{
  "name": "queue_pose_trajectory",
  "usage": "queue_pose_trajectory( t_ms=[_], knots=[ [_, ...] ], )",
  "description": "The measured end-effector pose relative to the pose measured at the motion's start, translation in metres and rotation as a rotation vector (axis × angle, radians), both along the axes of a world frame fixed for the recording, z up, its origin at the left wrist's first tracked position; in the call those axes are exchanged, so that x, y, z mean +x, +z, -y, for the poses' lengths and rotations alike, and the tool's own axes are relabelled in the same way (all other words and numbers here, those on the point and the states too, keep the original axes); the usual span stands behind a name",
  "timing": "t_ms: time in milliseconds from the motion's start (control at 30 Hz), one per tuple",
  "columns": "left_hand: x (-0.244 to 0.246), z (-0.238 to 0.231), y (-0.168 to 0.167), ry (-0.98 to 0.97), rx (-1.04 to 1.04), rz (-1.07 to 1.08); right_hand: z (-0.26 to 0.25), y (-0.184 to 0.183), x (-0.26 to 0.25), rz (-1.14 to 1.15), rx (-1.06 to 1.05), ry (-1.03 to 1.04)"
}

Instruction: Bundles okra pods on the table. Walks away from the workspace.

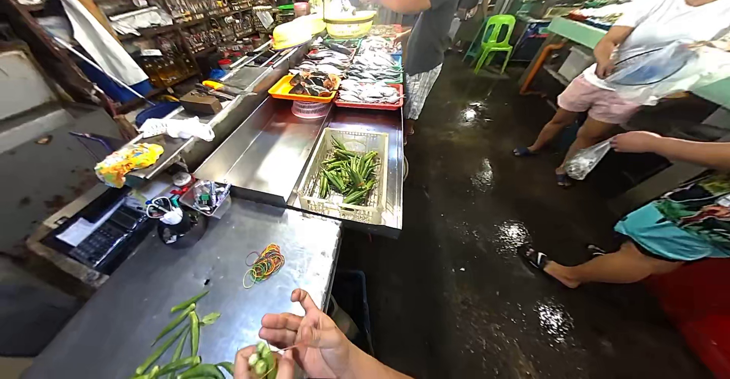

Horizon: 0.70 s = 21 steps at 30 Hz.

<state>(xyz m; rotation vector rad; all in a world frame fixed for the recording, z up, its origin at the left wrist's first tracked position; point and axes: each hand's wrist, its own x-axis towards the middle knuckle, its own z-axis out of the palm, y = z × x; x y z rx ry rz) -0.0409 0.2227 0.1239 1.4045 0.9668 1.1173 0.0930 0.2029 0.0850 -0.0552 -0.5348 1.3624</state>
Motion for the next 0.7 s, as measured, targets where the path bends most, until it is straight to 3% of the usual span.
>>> queue_pose_trajectory(
  t_ms=[167,300,433,500,700],
  knots=[
    [-0.005,-0.003,0.023,-0.056,0.230,-0.641,-0.012,0.024,0.022,0.724,0.174,-0.236],
    [-0.007,-0.003,0.032,-0.191,0.283,-0.949,-0.011,0.031,0.027,1.118,0.217,-0.272],
    [-0.005,-0.006,0.022,-0.273,0.330,-0.911,-0.002,0.039,0.042,1.185,0.147,-0.323],
    [-0.007,-0.003,0.025,-0.342,0.231,-0.864,0.002,0.038,0.051,1.146,0.089,-0.340],
    [-0.008,-0.009,0.014,-0.398,0.022,-0.733,-0.001,0.023,0.056,1.333,0.043,-0.127]
  ],
)
